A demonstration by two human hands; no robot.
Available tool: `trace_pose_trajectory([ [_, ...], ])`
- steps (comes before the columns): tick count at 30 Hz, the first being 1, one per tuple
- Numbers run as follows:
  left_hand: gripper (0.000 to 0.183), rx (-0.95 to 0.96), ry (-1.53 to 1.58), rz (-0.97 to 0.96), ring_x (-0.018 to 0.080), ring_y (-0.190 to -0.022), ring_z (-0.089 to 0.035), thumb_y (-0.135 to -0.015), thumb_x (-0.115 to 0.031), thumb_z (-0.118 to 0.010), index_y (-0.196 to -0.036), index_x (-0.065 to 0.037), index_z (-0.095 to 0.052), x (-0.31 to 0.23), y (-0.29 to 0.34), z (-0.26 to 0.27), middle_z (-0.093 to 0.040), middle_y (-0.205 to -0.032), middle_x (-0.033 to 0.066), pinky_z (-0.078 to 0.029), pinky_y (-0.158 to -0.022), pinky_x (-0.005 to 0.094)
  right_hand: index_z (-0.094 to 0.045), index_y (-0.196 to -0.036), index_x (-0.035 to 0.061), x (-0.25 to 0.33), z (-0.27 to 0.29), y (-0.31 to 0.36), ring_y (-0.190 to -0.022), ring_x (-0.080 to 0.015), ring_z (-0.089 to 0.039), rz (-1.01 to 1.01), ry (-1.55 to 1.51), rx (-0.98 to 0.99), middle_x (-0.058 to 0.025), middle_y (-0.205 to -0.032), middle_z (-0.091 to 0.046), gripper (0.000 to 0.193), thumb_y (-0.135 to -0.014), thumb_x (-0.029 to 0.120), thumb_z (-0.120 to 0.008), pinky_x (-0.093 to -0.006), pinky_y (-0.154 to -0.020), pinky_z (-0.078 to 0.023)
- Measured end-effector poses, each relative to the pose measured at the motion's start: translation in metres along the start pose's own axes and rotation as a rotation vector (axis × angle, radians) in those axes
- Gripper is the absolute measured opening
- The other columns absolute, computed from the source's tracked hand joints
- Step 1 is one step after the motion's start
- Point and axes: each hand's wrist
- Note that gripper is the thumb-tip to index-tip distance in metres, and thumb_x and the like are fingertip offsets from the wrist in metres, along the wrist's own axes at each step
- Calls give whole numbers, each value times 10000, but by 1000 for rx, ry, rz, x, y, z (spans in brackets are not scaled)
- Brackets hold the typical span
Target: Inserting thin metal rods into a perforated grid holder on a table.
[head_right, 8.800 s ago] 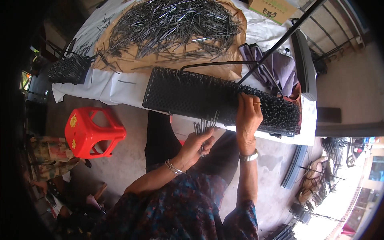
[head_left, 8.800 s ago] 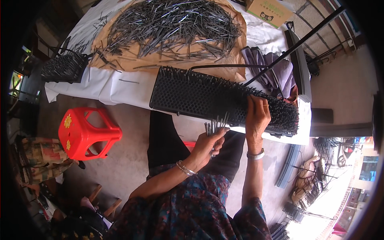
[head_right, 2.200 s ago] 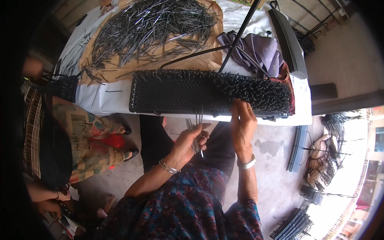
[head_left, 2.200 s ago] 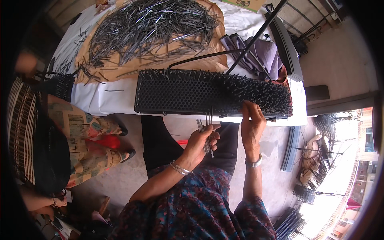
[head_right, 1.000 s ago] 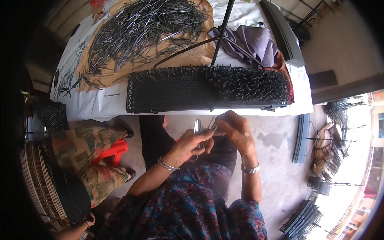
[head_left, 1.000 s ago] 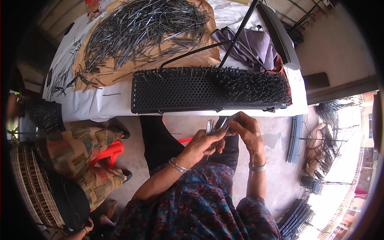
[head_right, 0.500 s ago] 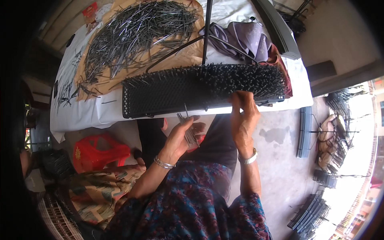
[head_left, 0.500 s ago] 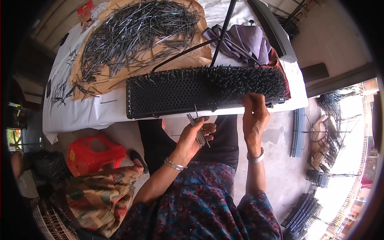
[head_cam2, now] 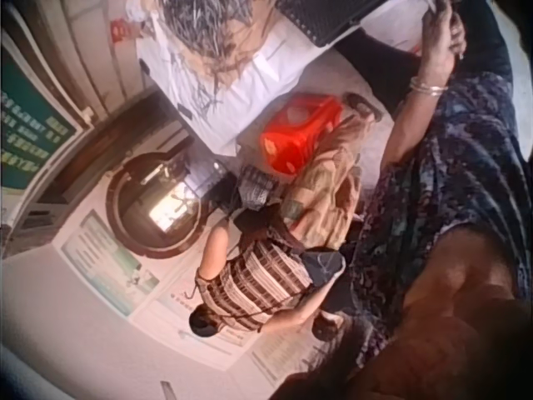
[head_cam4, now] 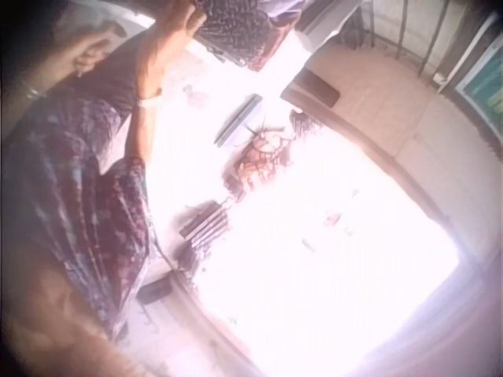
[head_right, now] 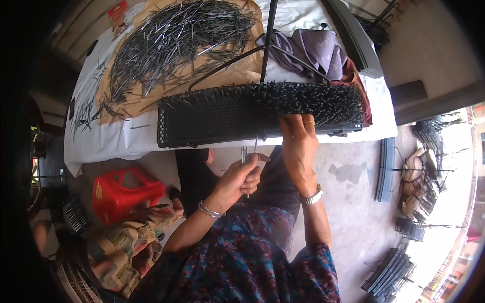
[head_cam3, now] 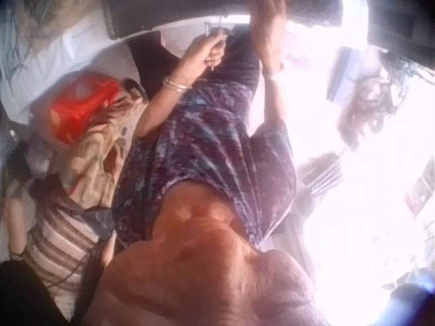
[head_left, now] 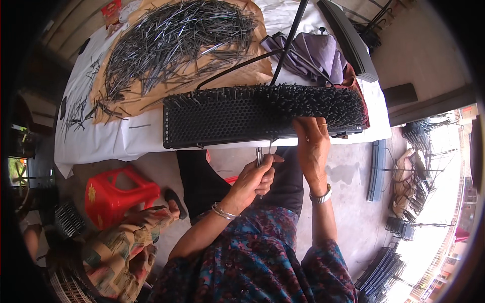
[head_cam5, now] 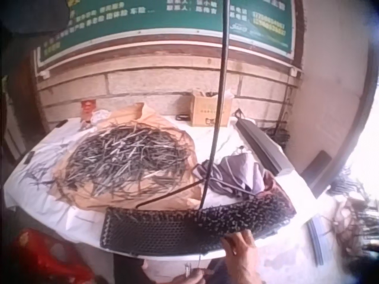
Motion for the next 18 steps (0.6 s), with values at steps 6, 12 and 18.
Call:
trace_pose_trajectory([
  [6, 345, 47, -111, 38, -1, -461, -221, -1022, -381, -460, -1138, -87, -599, 5, 0, -4, -301, -603, -106, -170, -425, 193, -636, -972, -33, 3, 25, 20, -661, -72, -567, -339, -305, 461, -43, -771, -654, 134, -899, 78, -629, -225, -601, -462],
  [12, 311, -24, -36, 89, 23, -523, -334, -993, -323, -541, -1100, -37, -597, 14, -3, 0, -468, -718, -24, -264, -454, 192, -612, -975, -31, 5, 42, 24, -633, -82, -575, -463, -367, 363, -44, -736, -644, 108, -908, 52, -598, -232, -596, -466],
  [18, 373, -67, 198, -34, 147, -760, -602, -1011, -343, -480, -1155, -8, -556, 4, -6, 5, -629, -917, 100, -542, -664, 350, -609, -989, 16, -4, 37, 9, -689, -227, -663, -153, -104, -85, -120, -824, -669, 102, -887, 16, -611, -330, -640, -508],
])
Point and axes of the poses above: each hand's wrist, its own y-axis away from the middle knuckle, its own z-axis out of the back of the hand, x = y × z
